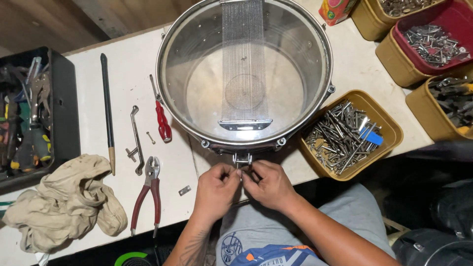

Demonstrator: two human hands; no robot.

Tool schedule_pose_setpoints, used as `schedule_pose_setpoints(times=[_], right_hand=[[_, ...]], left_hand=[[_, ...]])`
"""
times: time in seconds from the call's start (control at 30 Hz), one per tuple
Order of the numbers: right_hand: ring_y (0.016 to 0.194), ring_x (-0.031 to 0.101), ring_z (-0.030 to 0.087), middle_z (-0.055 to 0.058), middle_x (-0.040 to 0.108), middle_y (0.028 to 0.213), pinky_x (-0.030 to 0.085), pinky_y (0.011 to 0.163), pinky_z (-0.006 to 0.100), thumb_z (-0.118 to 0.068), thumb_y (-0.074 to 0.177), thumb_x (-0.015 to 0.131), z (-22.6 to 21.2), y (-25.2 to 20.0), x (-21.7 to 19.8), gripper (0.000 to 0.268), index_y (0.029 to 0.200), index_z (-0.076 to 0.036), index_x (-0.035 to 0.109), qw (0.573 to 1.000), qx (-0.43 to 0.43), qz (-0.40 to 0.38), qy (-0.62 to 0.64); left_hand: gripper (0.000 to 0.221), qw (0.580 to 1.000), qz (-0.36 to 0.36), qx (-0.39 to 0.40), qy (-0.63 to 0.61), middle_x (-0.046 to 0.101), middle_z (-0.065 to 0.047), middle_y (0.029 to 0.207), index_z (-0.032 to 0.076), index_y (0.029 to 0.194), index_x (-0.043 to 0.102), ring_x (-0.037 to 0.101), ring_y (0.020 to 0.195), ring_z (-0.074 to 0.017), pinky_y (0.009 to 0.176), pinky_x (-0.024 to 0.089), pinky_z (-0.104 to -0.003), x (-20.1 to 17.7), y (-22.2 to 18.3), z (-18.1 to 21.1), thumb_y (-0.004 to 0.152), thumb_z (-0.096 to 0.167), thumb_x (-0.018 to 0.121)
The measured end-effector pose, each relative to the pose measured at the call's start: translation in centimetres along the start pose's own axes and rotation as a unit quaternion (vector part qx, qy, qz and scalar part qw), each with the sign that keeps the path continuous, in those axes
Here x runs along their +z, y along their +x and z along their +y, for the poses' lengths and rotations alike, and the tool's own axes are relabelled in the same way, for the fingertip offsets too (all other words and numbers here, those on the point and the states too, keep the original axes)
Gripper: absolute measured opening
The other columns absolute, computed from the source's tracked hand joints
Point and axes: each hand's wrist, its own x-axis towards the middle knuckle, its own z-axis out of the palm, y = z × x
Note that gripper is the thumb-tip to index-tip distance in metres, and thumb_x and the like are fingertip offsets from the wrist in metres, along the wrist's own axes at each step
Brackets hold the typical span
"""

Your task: Repairing a snare drum by attaching a metal throw-off bracket using small screws

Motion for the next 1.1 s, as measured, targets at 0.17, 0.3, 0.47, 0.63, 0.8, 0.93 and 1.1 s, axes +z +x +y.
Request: schedule_pose_setpoints(times=[0.17, 0.3, 0.47, 0.63, 0.8, 0.93, 1.1], right_hand=[[0.050, 0.043, 0.021, 0.006, 0.044, 0.057, 0.033, 0.049, 0.040, -0.016, 0.090, 0.071, 1.2, 0.0, 0.5, 0.036, 0.065, -0.008, 0.046, 1.000, -0.015, 0.012, -0.019], [0.048, 0.041, 0.024, 0.008, 0.041, 0.054, 0.031, 0.047, 0.043, -0.017, 0.091, 0.070, 2.1, -0.1, 1.0, 0.039, 0.065, -0.008, 0.044, 0.997, -0.048, 0.026, -0.046], [0.049, 0.042, 0.024, 0.008, 0.043, 0.055, 0.032, 0.047, 0.043, -0.015, 0.091, 0.070, 2.2, 0.0, 1.0, 0.037, 0.066, -0.007, 0.045, 0.997, -0.063, 0.028, -0.039], [0.049, 0.044, 0.024, 0.007, 0.044, 0.056, 0.033, 0.048, 0.041, -0.015, 0.090, 0.072, 2.3, 0.0, 0.7, 0.033, 0.068, -0.008, 0.048, 0.998, -0.056, 0.017, -0.030], [0.048, 0.044, 0.022, 0.007, 0.047, 0.056, 0.033, 0.046, 0.040, -0.015, 0.091, 0.071, 2.4, -0.1, 0.7, 0.029, 0.070, -0.007, 0.054, 0.998, -0.053, 0.019, -0.005], [0.047, 0.040, 0.018, 0.003, 0.043, 0.053, 0.030, 0.042, 0.038, -0.014, 0.092, 0.071, 2.9, -0.4, 1.0, 0.030, 0.069, -0.007, 0.054, 0.997, -0.079, 0.020, -0.002], [0.053, 0.051, 0.024, 0.007, 0.055, 0.062, 0.041, 0.049, 0.041, -0.015, 0.090, 0.072, 2.7, -0.6, 0.4, 0.015, 0.090, -0.002, 0.067, 0.999, -0.048, 0.020, -0.004]], left_hand=[[0.019, 0.999, 0.019, 0.045, 0.019, 0.065, 0.004, 0.068, 0.015, 0.073, 0.069, 0.058, 0.066, -0.0111, 0.067, 0.047, -0.029, 0.2, 0.1, -0.1, 0.087, 0.029, 0.068], [0.021, 0.997, 0.027, 0.063, 0.035, 0.063, 0.003, 0.067, 0.015, 0.072, 0.068, 0.058, 0.064, -0.0126, 0.065, 0.047, -0.031, 0.2, 0.1, 0.1, 0.086, 0.029, 0.068], [0.019, 0.998, 0.031, 0.055, 0.002, 0.063, 0.005, 0.067, 0.014, 0.072, 0.070, 0.056, 0.063, -0.0095, 0.063, 0.047, -0.028, 0.4, 0.1, -0.3, 0.087, 0.026, 0.070], [0.018, 0.999, 0.023, 0.027, -0.017, 0.060, 0.005, 0.065, 0.014, 0.073, 0.070, 0.051, 0.059, -0.0079, 0.059, 0.044, -0.027, 0.5, -0.2, -0.2, 0.087, 0.025, 0.071], [0.012, 1.000, 0.019, 0.014, -0.009, 0.057, 0.006, 0.060, 0.017, 0.073, 0.071, 0.044, 0.053, -0.0082, 0.054, 0.042, -0.027, 0.7, -0.5, -1.3, 0.084, 0.023, 0.074], [0.010, 0.998, -0.040, -0.056, 0.006, 0.061, 0.003, 0.058, 0.014, 0.078, 0.073, 0.043, 0.049, -0.0081, 0.049, 0.037, -0.027, 0.7, -2.1, -0.7, 0.086, 0.020, 0.073], [0.015, 0.995, -0.021, 0.096, 0.032, 0.068, 0.004, 0.068, 0.017, 0.069, 0.070, 0.058, 0.054, -0.0111, 0.055, 0.048, -0.030, 2.7, -4.2, -3.3, 0.078, 0.025, 0.080]])
